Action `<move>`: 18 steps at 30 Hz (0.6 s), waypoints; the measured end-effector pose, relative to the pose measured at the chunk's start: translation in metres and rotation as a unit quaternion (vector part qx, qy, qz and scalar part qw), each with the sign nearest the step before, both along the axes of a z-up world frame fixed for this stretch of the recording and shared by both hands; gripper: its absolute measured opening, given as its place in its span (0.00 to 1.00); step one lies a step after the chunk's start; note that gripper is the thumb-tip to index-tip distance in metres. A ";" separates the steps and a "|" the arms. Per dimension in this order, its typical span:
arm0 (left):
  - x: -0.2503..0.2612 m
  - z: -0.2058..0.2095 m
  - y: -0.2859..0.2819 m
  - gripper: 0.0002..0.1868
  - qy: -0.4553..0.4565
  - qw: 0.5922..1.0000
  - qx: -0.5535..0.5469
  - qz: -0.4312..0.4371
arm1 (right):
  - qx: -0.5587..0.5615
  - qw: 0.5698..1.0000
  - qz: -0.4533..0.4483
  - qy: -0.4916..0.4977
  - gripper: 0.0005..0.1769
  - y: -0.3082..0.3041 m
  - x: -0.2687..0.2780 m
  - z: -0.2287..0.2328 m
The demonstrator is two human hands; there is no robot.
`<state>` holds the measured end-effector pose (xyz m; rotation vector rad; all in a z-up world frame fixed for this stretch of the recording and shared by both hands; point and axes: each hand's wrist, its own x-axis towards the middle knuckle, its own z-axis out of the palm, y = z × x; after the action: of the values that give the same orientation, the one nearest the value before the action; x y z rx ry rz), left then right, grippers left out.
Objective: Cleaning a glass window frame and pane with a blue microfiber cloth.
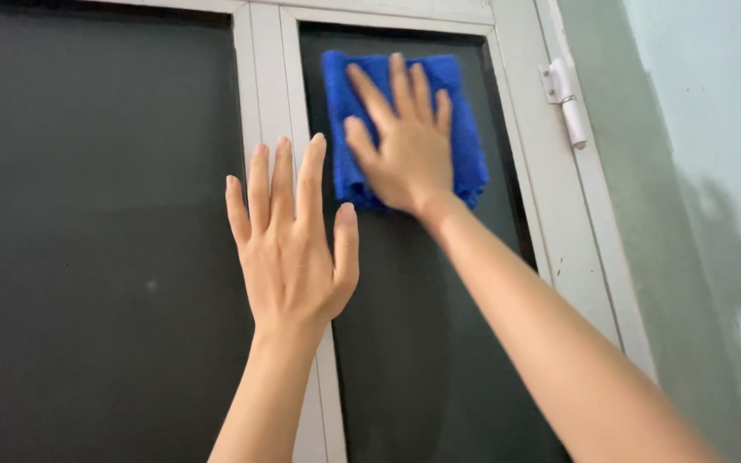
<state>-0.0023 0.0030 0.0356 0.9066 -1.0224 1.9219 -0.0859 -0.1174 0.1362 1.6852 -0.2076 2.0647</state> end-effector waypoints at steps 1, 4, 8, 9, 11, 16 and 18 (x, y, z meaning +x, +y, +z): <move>0.000 0.000 -0.001 0.28 0.001 1.000 0.000 0.000 | 0.000 1.000 0.000 0.001 0.31 -0.006 -0.005 0.000; -0.001 -0.001 -0.001 0.28 0.003 1.000 -0.008 -0.015 | 0.066 0.997 0.006 -0.038 0.32 -0.018 -0.018 -0.005; -0.001 -0.001 0.000 0.28 0.012 0.999 0.011 -0.027 | 0.181 0.979 0.037 -0.085 0.33 -0.020 -0.018 -0.023; -0.002 -0.001 0.000 0.29 0.017 0.999 0.018 -0.035 | 0.193 0.975 0.030 -0.102 0.33 -0.018 -0.015 -0.026; -0.002 -0.002 0.003 0.30 0.011 0.997 0.033 -0.066 | 0.185 0.978 0.011 -0.100 0.32 -0.006 -0.005 -0.029; 0.002 -0.005 0.009 0.33 -0.032 0.987 0.068 -0.145 | 0.064 0.988 -0.077 -0.114 0.34 0.016 0.030 -0.053; 0.003 -0.003 0.007 0.34 -0.035 0.985 0.081 -0.150 | 0.052 0.996 -0.061 -0.033 0.31 0.025 0.028 -0.064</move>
<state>0.0008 0.0104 0.0326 0.7293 -1.2938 1.6457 -0.0583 -0.0926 0.0723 1.6226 -0.4343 2.0520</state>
